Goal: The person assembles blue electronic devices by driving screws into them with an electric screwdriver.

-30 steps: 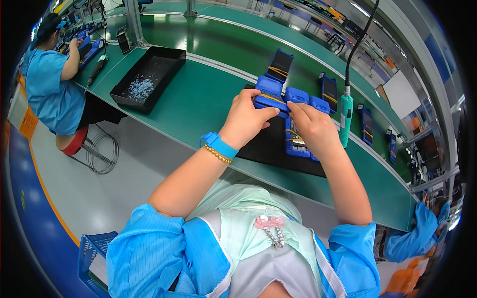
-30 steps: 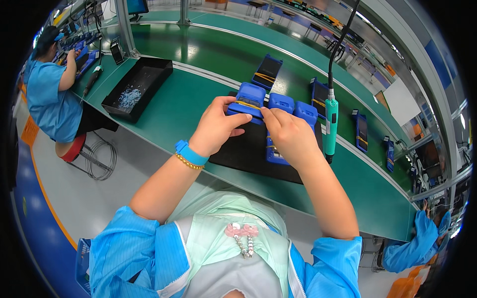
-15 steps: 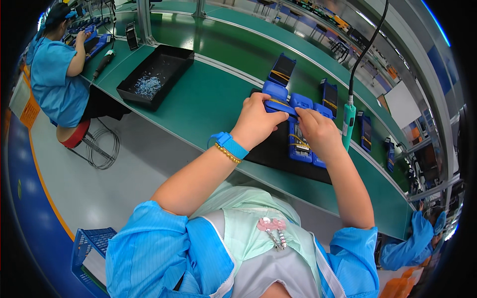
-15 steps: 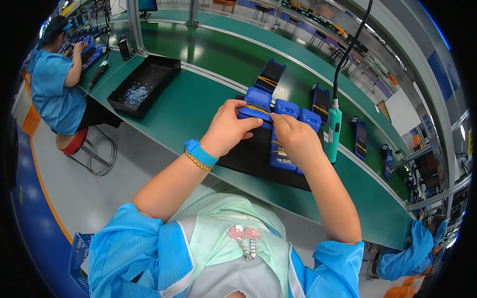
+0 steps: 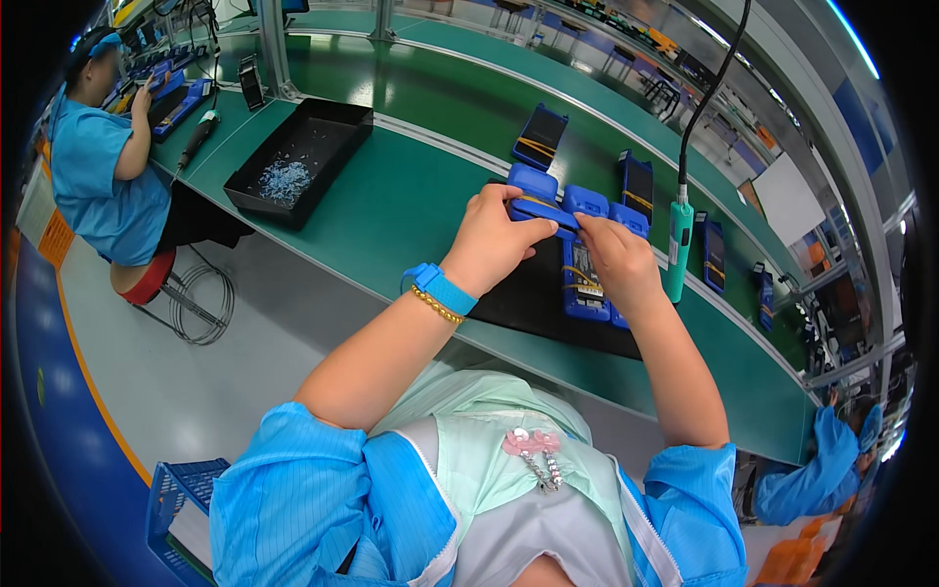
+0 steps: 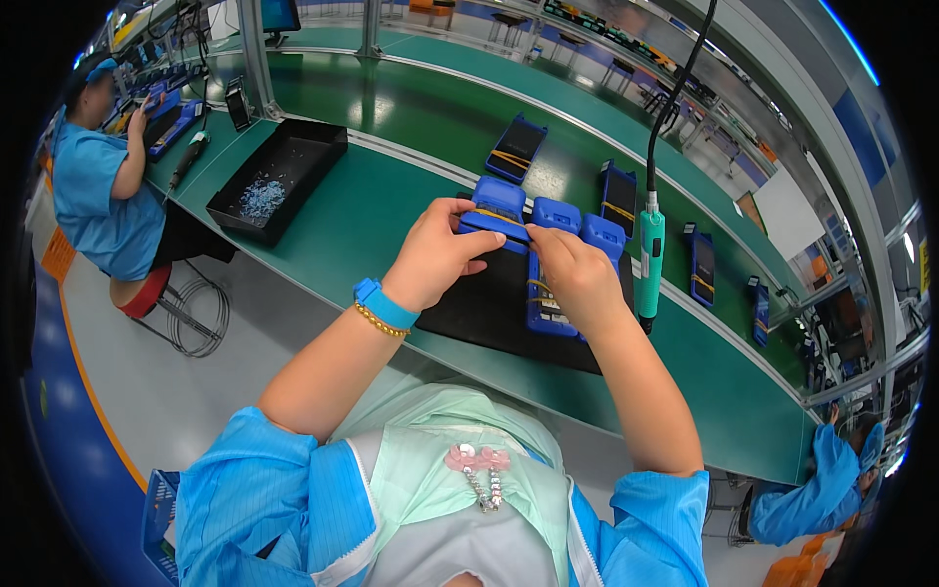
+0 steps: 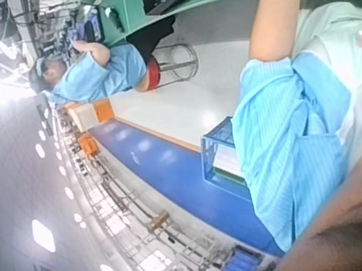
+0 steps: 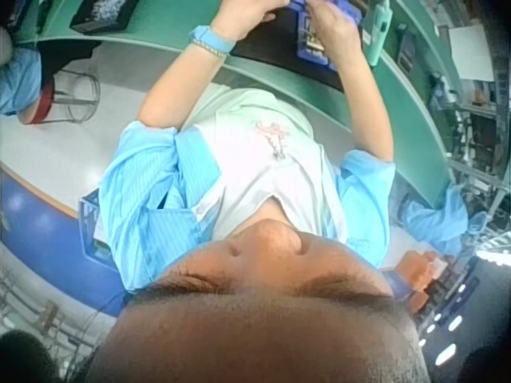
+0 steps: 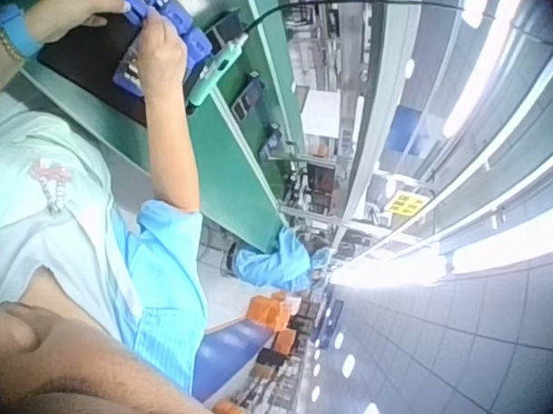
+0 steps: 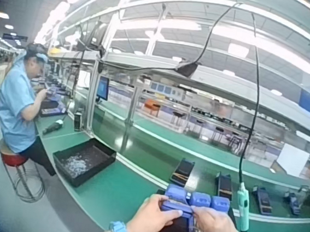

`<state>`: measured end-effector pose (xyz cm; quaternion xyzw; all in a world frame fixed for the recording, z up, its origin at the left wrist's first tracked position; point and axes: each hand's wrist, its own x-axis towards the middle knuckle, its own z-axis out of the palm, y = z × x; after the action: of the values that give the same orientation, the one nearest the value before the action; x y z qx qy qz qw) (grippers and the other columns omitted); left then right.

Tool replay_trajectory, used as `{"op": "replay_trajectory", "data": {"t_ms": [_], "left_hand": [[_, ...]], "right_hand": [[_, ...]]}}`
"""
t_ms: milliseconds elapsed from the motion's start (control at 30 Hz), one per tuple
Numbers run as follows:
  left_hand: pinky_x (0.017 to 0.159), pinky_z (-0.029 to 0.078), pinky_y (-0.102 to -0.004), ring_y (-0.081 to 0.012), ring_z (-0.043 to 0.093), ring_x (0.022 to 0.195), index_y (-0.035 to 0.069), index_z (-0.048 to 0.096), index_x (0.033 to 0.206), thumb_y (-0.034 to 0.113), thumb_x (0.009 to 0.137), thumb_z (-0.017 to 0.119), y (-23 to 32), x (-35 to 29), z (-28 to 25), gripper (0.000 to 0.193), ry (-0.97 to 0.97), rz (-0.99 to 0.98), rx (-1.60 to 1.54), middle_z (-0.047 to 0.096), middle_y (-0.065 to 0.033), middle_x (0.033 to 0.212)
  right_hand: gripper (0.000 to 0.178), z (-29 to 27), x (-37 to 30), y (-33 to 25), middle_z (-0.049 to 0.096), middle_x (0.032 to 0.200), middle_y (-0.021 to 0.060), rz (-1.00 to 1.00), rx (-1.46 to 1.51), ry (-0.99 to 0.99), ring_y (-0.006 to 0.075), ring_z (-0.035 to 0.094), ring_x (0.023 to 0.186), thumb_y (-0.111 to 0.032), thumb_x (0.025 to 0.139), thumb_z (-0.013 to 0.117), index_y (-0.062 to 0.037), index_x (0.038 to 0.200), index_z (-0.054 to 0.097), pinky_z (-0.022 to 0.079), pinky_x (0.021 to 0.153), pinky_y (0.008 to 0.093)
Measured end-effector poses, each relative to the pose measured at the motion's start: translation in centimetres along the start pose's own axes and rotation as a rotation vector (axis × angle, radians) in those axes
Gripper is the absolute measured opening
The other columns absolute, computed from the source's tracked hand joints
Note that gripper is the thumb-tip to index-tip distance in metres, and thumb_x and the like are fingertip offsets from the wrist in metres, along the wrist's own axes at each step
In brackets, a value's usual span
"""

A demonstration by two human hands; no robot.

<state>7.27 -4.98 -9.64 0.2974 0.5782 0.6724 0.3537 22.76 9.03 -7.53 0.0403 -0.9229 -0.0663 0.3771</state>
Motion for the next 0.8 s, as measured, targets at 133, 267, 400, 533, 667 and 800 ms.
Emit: {"op": "replay_trajectory", "data": {"t_ms": [133, 267, 400, 533, 667, 800], "left_hand": [[0.078, 0.058, -0.0324, -0.0169, 0.062, 0.101, -0.002, 0.044, 0.133, 0.015, 0.081, 0.080, 0.14, -0.01, -0.05, 0.065, 0.008, -0.008, 0.009, 0.056, -0.0096, 0.115], [0.077, 0.057, -0.0321, -0.0170, 0.061, 0.101, -0.002, 0.043, 0.133, 0.015, 0.081, 0.080, 0.34, -0.06, -0.06, 0.066, -0.001, -0.010, 0.007, 0.056, -0.0098, 0.116], [0.077, 0.057, -0.0319, -0.0167, 0.061, 0.100, -0.002, 0.044, 0.132, 0.015, 0.081, 0.080, 0.48, -0.22, -0.04, 0.065, -0.002, -0.014, 0.010, 0.056, -0.0098, 0.115], [0.077, 0.057, -0.0316, -0.0166, 0.061, 0.100, -0.002, 0.044, 0.132, 0.015, 0.081, 0.080, 0.26, -0.02, -0.06, 0.064, -0.001, -0.014, 0.015, 0.056, -0.0100, 0.116], [0.077, 0.057, -0.0317, -0.0165, 0.062, 0.100, -0.002, 0.045, 0.130, 0.015, 0.081, 0.080, -0.04, 0.17, -0.16, 0.062, 0.014, -0.014, 0.023, 0.057, -0.0097, 0.116], [0.077, 0.057, -0.0320, -0.0161, 0.062, 0.099, -0.002, 0.045, 0.129, 0.014, 0.081, 0.079, 0.16, 0.00, -0.02, 0.061, 0.022, -0.009, 0.050, 0.058, -0.0091, 0.115]], "right_hand": [[0.031, -0.14, 0.06, 0.11, 0.071, 0.092, 0.0125, 0.010, 0.014, -0.030, 0.0265, 0.071, 0.083, 0.003, 0.078, 0.072, -0.0001, 0.109, 0.067, 0.059, 0.068, 0.0338], [0.032, -0.24, 0.17, 0.15, 0.071, 0.092, 0.0124, 0.003, 0.034, -0.031, 0.0267, 0.071, 0.083, 0.005, 0.077, 0.071, -0.0002, 0.109, 0.067, 0.060, 0.068, 0.0339], [0.033, -0.16, 0.00, 0.22, 0.071, 0.093, 0.0127, 0.001, 0.040, -0.019, 0.0269, 0.071, 0.083, 0.005, 0.077, 0.071, -0.0002, 0.109, 0.067, 0.059, 0.068, 0.0341], [0.030, -0.13, -0.07, -0.06, 0.071, 0.094, 0.0132, 0.024, 0.047, -0.016, 0.0273, 0.071, 0.082, 0.003, 0.079, 0.071, 0.0001, 0.108, 0.067, 0.059, 0.069, 0.0343], [0.026, 0.22, 0.06, -0.41, 0.071, 0.094, 0.0130, 0.034, 0.057, 0.020, 0.0275, 0.072, 0.082, 0.002, 0.081, 0.072, 0.0001, 0.107, 0.067, 0.059, 0.068, 0.0342], [0.024, 0.55, -0.26, -0.52, 0.072, 0.094, 0.0129, 0.048, 0.048, 0.062, 0.0275, 0.072, 0.081, 0.002, 0.081, 0.071, 0.0002, 0.105, 0.067, 0.059, 0.068, 0.0344]]}}
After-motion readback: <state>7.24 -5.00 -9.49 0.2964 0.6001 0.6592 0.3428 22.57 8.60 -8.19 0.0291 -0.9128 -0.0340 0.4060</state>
